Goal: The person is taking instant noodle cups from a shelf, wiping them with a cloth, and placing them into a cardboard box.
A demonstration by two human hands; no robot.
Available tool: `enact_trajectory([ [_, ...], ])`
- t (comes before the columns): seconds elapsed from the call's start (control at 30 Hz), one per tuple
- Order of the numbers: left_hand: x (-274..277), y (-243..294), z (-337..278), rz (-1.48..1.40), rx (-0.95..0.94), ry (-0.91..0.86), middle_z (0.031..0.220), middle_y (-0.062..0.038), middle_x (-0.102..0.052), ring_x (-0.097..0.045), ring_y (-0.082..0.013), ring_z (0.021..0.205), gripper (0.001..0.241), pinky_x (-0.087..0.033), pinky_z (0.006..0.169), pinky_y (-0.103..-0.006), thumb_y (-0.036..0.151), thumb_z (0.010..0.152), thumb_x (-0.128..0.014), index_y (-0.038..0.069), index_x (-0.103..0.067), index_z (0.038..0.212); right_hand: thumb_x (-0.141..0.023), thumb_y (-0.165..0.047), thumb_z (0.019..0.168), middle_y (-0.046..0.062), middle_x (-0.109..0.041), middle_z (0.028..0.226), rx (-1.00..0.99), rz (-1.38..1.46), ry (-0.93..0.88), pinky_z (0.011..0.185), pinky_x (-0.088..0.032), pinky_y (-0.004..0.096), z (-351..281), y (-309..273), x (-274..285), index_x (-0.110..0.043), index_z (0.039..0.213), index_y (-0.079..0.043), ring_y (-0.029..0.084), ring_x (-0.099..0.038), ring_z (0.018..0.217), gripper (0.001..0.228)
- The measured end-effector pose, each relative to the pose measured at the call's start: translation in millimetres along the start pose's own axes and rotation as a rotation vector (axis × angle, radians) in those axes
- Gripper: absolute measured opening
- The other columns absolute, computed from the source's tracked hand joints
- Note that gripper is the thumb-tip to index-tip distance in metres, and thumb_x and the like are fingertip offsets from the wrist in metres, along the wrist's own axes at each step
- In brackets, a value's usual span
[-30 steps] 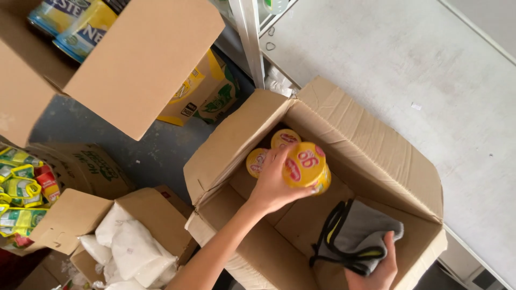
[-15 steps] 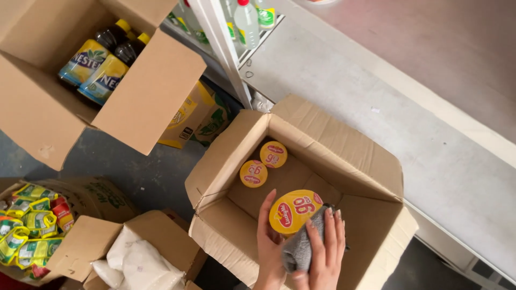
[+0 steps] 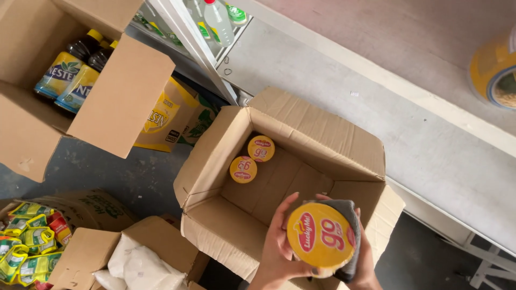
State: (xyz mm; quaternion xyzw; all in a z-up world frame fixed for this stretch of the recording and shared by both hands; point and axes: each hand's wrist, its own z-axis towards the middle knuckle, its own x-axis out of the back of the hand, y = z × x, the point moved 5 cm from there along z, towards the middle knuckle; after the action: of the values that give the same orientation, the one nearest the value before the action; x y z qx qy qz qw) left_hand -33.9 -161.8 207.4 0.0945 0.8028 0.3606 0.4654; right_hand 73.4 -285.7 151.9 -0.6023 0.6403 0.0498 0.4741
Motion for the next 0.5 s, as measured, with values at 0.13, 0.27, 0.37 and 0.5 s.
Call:
enact_trajectory([
  [0.13, -22, -4, -3, -0.048, 0.094, -0.096, 0.156, -0.005, -0.049, -0.047, -0.0176, 0.147, 0.138, -0.038, 0.125, -0.0349, 0.020, 0.049, -0.105, 0.008, -0.024, 0.160, -0.035, -0.045, 0.101, 0.010, -0.059, 0.140, -0.086, 0.024, 0.237, 0.094, -0.052, 0.044, -1, 24, 90, -0.046, 0.152, -0.021, 0.025, -0.061, 0.119, 0.058],
  [0.27, -6, -21, -3, -0.085, -0.145, 0.015, 0.147, -0.015, -0.047, -0.049, -0.0257, 0.140, 0.127, -0.041, 0.121, -0.0396, 0.023, 0.055, -0.106, 0.004, -0.033, 0.158, -0.039, -0.051, 0.105, 0.016, -0.062, 0.140, -0.153, 0.140, 0.079, 0.093, -0.054, 0.044, -7, 11, 43, -0.050, 0.147, -0.004, 0.027, -0.062, 0.118, 0.064],
  [0.37, -7, 0, -13, 0.945, -0.534, 0.286, 0.142, -0.010, -0.056, -0.058, -0.0219, 0.132, 0.107, -0.048, 0.113, -0.0364, 0.034, 0.053, -0.104, 0.005, -0.051, 0.141, -0.035, -0.053, 0.105, 0.016, -0.061, 0.137, -0.066, 0.103, 0.286, 0.094, -0.051, 0.045, -11, 5, 38, -0.051, 0.146, -0.009, 0.028, -0.062, 0.115, 0.062],
  [0.5, -18, -17, -14, 0.675, -0.262, 0.302, 0.137, -0.014, -0.069, -0.066, -0.0253, 0.131, 0.085, -0.049, 0.118, -0.0371, 0.037, 0.079, -0.093, -0.001, -0.056, 0.145, -0.034, -0.053, 0.105, 0.017, -0.056, 0.144, 0.245, -0.027, 0.304, 0.110, -0.042, 0.044, -31, -2, -3, -0.046, 0.149, -0.002, 0.028, -0.057, 0.129, 0.069],
])
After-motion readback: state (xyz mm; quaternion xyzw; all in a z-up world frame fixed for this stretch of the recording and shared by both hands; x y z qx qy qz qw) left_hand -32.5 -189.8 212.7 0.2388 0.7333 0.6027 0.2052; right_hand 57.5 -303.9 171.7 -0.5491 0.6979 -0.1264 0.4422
